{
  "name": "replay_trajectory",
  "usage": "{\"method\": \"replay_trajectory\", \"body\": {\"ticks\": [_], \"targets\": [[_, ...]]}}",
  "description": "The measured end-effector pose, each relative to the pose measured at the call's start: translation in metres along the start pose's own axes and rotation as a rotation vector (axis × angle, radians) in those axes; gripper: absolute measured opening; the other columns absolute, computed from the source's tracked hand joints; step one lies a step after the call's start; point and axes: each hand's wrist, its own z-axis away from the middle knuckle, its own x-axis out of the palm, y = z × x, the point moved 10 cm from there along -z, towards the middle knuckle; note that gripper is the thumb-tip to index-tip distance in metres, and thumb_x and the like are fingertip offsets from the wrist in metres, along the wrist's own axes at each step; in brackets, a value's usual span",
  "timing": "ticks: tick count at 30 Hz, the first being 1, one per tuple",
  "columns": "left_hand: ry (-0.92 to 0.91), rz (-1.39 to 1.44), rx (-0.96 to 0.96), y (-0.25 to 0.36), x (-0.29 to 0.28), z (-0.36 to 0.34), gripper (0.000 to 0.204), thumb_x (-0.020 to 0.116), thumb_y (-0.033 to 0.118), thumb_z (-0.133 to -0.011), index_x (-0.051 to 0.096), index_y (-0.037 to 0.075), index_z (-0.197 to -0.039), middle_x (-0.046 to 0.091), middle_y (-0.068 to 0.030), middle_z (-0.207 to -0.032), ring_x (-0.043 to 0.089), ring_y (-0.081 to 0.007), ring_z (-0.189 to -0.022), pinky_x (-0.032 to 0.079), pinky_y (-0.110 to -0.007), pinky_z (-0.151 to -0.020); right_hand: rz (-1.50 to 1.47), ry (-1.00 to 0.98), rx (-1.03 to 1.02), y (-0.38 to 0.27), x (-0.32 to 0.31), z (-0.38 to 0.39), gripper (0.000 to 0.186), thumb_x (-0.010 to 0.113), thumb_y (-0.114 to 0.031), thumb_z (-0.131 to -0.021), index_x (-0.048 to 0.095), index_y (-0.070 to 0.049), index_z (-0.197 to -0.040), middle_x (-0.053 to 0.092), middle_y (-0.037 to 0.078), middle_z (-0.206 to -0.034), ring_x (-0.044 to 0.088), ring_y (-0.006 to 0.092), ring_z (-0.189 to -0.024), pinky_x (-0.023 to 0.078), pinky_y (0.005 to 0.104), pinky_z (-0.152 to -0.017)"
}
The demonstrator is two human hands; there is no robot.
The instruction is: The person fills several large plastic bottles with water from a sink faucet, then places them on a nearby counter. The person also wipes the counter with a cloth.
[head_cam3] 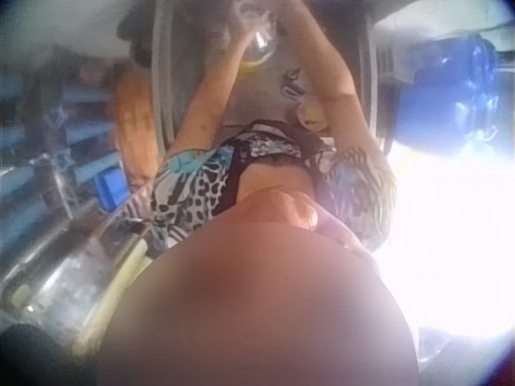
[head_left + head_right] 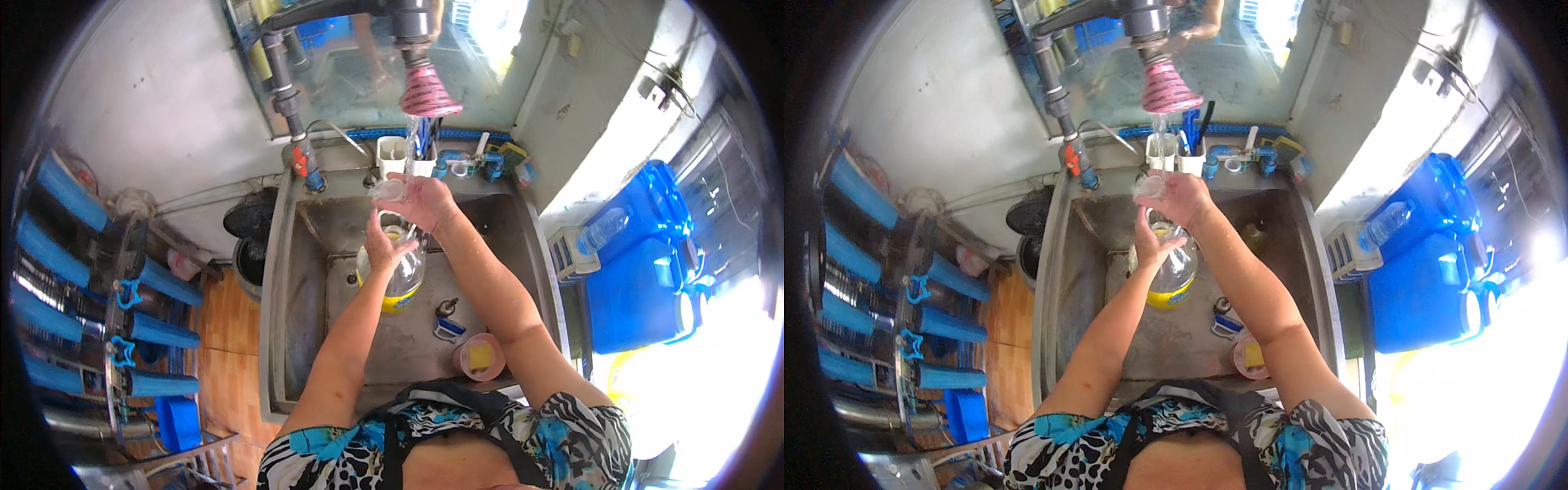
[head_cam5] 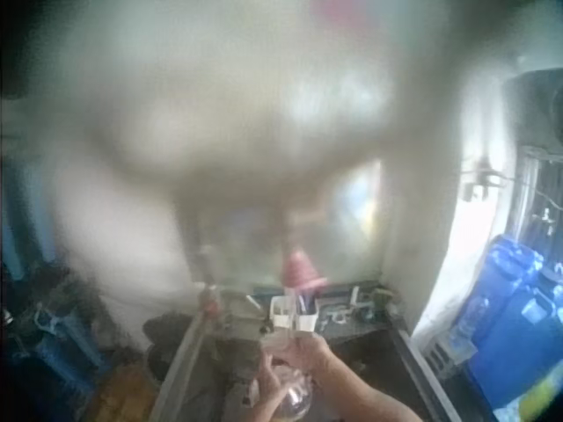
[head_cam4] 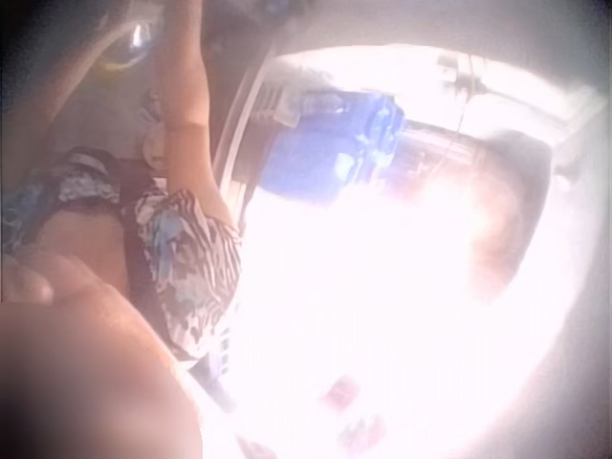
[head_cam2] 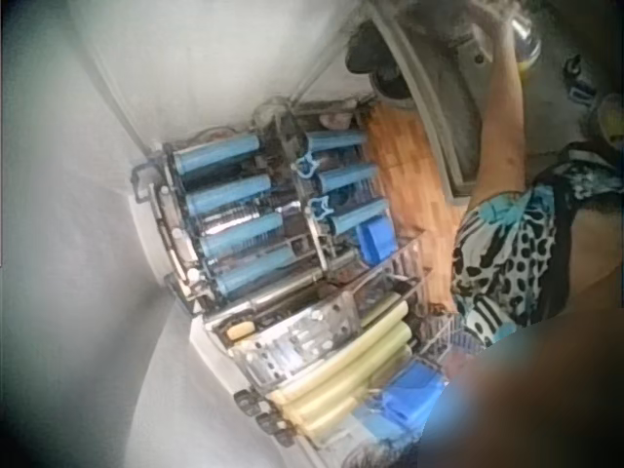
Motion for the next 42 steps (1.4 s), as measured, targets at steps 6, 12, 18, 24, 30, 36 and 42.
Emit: {"method": "replay_trajectory", "body": {"ticks": [6,12,18,24,30,36,42], "targets": [[-0.285,-0.55,0.158,-0.007,0.057,-0.031,0.086,0.077,0.033,-0.072,0.038,0.006,-0.143,0.042,-0.0224,-0.144,0.041,-0.0411,-0.133,0.035,-0.051,-0.108,-0.251,-0.061,0.118,0.007,0.015,0.011,0.039,0.062,-0.021,-0.094,0.051,0.006,-0.12,0.059,0.025,-0.111,0.065,0.0388,-0.1,0.058,0.0385,-0.088],[-0.391,-0.681,0.109,0.021,0.059,-0.043,0.073,0.069,0.042,-0.079,0.045,0.01,-0.14,0.042,-0.0191,-0.145,0.043,-0.0369,-0.132,0.04,-0.051,-0.103,-0.096,-0.022,-0.105,-0.005,0.004,0.008,0.029,0.072,-0.02,-0.086,0.062,-0.001,-0.106,0.062,0.014,-0.095,0.067,0.0277,-0.082,0.056,0.0362,-0.073],[-0.698,-0.854,-0.146,0.027,0.049,-0.038,0.063,0.07,0.059,-0.076,0.07,0.005,-0.108,0.061,-0.0176,-0.124,0.059,-0.036,-0.114,0.048,-0.05,-0.094,0.774,0.666,-0.171,-0.018,-0.138,0.009,0.04,0.088,-0.032,-0.059,0.072,-0.003,-0.081,0.071,0.008,-0.076,0.065,0.0148,-0.068,0.054,0.0336,-0.066],[-0.485,-0.184,-0.109,0.012,0.048,-0.036,0.055,0.056,0.055,-0.088,0.072,0.005,-0.103,0.07,-0.0215,-0.095,0.067,-0.0376,-0.092,0.049,-0.048,-0.079,1.048,1.14,-0.247,-0.054,-0.252,0.03,0.031,0.087,-0.024,-0.055,0.072,-0.006,-0.075,0.071,0.014,-0.079,0.069,0.0266,-0.074,0.055,0.0371,-0.072],[-0.405,0.049,-0.142,-0.026,0.043,-0.041,0.03,0.063,0.031,-0.09,0.072,0.003,-0.099,0.071,-0.0145,-0.08,0.068,-0.0223,-0.074,0.051,-0.036,-0.069,1.08,1.071,-0.382,-0.089,-0.285,-0.006,0.047,0.078,-0.022,-0.07,0.067,-0.008,-0.113,0.069,0.019,-0.103,0.065,0.035,-0.099,0.051,0.0414,-0.089],[-0.171,0.189,-0.251,-0.038,0.019,-0.045,0.024,0.076,0.02,-0.082,0.073,-0.003,-0.087,0.067,-0.0021,-0.068,0.057,-0.008,-0.061,0.046,-0.027,-0.057,1.459,1.046,-0.736,-0.073,-0.204,0.028,0.039,0.071,-0.015,-0.075,0.06,-0.004,-0.111,0.061,0.018,-0.111,0.058,0.0387,-0.104,0.047,0.0473,-0.089],[-0.14,0.417,-0.491,-0.055,0.034,-0.041,0.022,0.074,0.017,-0.083,0.069,-0.004,-0.084,0.066,-0.0042,-0.072,0.057,-0.0096,-0.06,0.045,-0.026,-0.056,1.614,-0.051,-0.818,0.069,-0.071,0.069,0.052,0.081,-0.03,-0.075,0.054,-0.004,-0.111,0.042,0.024,-0.139,0.044,0.0437,-0.13,0.039,0.0487,-0.109]]}}
